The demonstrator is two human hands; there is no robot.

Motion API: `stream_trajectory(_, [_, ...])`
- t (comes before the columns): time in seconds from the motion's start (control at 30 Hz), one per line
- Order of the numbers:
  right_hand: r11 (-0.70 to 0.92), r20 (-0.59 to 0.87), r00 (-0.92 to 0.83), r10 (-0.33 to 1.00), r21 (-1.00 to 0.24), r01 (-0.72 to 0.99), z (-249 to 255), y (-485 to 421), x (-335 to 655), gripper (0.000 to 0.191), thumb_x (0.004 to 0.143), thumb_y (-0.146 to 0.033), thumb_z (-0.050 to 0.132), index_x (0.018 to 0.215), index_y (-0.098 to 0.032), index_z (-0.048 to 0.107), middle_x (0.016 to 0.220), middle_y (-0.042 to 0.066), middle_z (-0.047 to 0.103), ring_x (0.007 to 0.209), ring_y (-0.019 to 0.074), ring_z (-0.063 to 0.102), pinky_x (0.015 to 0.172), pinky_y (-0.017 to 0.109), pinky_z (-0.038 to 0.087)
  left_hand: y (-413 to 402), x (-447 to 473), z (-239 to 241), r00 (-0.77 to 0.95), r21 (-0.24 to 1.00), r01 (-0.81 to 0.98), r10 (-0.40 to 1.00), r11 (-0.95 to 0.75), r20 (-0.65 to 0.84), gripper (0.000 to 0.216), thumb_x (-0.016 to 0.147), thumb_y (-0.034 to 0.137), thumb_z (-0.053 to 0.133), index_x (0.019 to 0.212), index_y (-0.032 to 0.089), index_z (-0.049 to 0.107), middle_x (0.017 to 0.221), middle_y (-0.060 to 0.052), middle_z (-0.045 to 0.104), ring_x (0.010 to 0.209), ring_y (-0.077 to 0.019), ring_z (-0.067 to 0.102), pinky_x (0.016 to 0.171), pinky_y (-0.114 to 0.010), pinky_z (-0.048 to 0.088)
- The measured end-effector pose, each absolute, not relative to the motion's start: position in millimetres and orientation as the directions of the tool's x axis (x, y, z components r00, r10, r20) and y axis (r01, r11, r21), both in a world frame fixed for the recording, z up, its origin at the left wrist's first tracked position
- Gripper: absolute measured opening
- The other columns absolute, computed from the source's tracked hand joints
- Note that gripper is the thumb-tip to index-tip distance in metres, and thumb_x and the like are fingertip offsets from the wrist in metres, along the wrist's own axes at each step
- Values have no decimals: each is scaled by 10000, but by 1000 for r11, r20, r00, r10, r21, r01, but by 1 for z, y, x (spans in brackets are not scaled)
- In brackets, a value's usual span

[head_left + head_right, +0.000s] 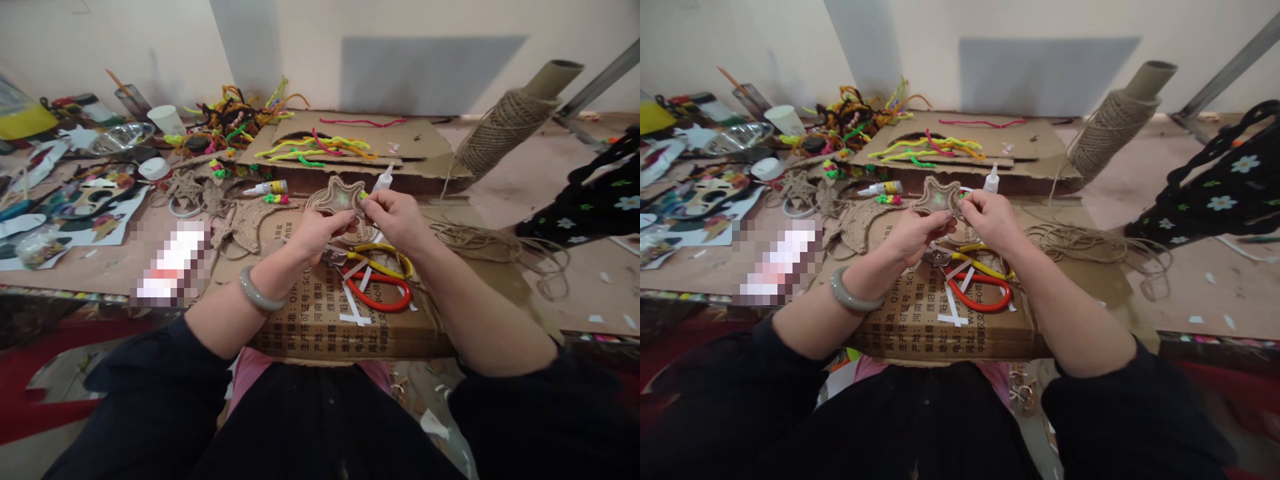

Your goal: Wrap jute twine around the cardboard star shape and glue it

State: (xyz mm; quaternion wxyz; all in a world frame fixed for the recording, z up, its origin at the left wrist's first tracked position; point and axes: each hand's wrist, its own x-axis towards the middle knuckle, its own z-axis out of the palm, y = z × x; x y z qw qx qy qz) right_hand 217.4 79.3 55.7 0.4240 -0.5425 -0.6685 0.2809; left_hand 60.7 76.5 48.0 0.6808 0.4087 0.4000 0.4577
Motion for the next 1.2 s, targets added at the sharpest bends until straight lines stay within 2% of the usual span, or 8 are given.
stream_trajectory(0.1, [260,268,-54,962,-836,483,56,79,218,240,813,-312,574,609,-189,543,541,-28,492,545,98,380,558,271,293,76,61,50,261,918,-305,950,253,-175,14,755,126,709,747,122,699,640,1,672,574,-69,613,625,-216,457])
stream_trajectory(0.27, [261,257,-71,964,-860,439,51,80,220,361,844,-432,526,581,-185,540,572,0,533,560,108,418,584,284,322,77,60,48,232,934,-275,958,229,-167,41,757,132,709,722,127,688,631,1,665,565,-66,599,610,-213,449])
stream_trajectory(0.47, [278,291,-54,955,-821,499,51,81,220,233,797,-354,576,642,-182,597,561,-21,536,558,108,425,583,282,322,78,60,42,276,953,-242,955,181,-112,42,746,159,709,737,124,689,616,8,649,551,-61,568,595,-211,436])
stream_trajectory(0.67, [282,318,-30,948,-786,550,53,79,217,232,811,-295,562,604,-189,551,529,-31,505,533,99,399,556,278,301,77,61,44,278,946,-249,951,210,-138,51,733,160,718,749,125,684,628,7,652,567,-70,579,606,-220,440])
stream_trajectory(0.87, [293,290,-82,953,-823,486,51,81,219,316,848,-380,544,600,-184,559,550,-19,505,560,104,405,578,277,320,78,60,44,265,940,-256,952,225,-155,45,754,154,715,748,123,684,633,6,655,574,-67,585,643,-224,456])
stream_trajectory(1.07, [293,276,-107,955,-829,477,59,81,227,236,819,-311,555,632,-174,600,589,-4,584,569,108,454,581,272,348,80,57,46,278,947,-260,954,189,-115,247,720,346,801,768,134,684,715,-20,689,658,-97,626,661,-236,460])
stream_trajectory(1.2, [331,229,-247,942,-768,549,64,80,235,233,820,-293,582,619,-179,614,567,-14,578,554,105,457,569,269,336,86,47,50,152,975,-220,988,0,34,262,739,413,779,790,167,709,746,2,670,661,-79,559,647,-219,429])
